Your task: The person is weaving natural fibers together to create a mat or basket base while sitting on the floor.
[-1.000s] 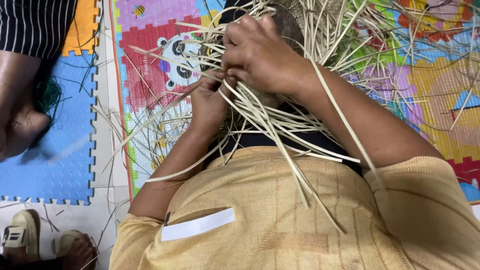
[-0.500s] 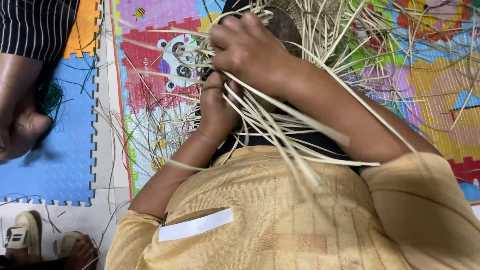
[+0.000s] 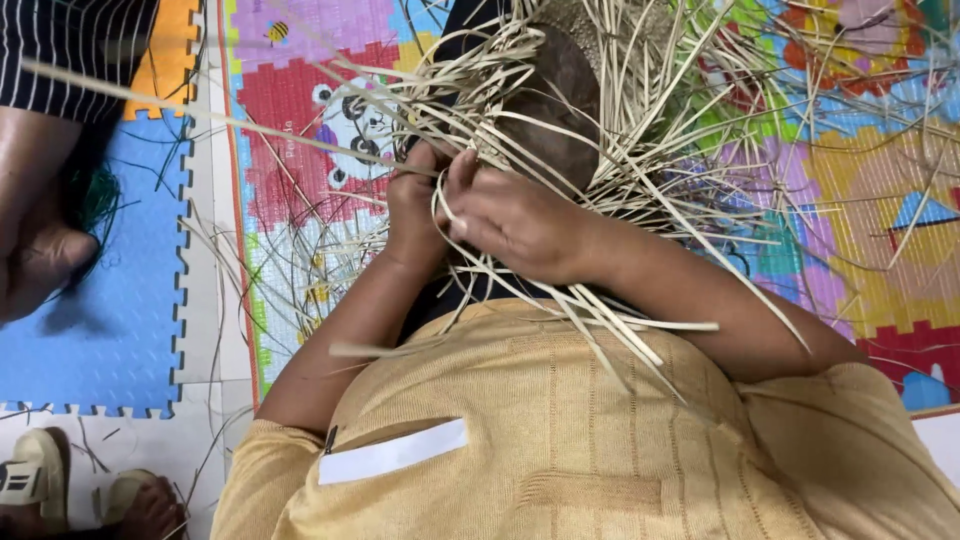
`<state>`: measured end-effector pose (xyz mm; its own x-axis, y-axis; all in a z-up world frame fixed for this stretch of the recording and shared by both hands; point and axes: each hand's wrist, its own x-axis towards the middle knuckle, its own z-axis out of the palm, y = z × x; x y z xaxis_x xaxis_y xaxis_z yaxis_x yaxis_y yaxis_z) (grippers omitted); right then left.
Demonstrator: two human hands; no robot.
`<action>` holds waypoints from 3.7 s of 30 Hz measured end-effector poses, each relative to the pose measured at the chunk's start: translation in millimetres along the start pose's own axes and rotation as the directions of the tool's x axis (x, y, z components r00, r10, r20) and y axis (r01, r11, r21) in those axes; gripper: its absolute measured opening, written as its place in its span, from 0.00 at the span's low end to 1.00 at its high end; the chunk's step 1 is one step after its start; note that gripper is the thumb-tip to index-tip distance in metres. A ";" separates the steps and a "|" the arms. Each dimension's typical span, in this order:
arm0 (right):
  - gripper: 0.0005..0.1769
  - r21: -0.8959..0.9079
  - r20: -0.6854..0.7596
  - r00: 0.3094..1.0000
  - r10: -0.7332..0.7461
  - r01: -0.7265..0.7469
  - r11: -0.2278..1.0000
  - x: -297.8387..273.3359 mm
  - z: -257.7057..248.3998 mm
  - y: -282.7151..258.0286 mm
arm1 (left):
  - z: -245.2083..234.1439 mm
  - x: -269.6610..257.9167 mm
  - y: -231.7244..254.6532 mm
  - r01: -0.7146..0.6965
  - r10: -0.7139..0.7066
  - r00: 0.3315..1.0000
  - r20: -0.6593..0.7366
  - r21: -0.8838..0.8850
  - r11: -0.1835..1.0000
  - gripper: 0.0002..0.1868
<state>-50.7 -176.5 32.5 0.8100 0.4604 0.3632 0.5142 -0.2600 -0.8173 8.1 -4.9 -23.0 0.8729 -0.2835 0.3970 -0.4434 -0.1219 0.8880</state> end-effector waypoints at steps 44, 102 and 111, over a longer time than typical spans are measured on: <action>0.16 -0.209 0.027 0.012 1.000 -0.978 0.017 -277.3 -50.1 89.2 | -145.5 -99.6 15.6 0.436 -0.486 0.800 -0.353 -0.215 0.874 0.06; 0.08 -0.028 -0.761 0.370 0.533 -0.839 0.543 -298.8 -78.6 290.8 | -123.2 -108.2 20.5 0.391 -0.396 0.876 -0.275 -0.075 0.917 0.04; 0.09 -0.080 -0.662 0.307 0.684 -0.936 0.343 -274.4 -76.6 272.8 | -117.8 -104.0 31.1 0.413 -0.396 0.873 -0.285 -0.002 0.911 0.05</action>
<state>-111.2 -438.8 -255.9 0.7871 -0.5981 -0.1510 -0.5590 -0.5881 -0.5845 -72.6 132.9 -9.3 0.9956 0.0716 0.0609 -0.0432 -0.2261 0.9731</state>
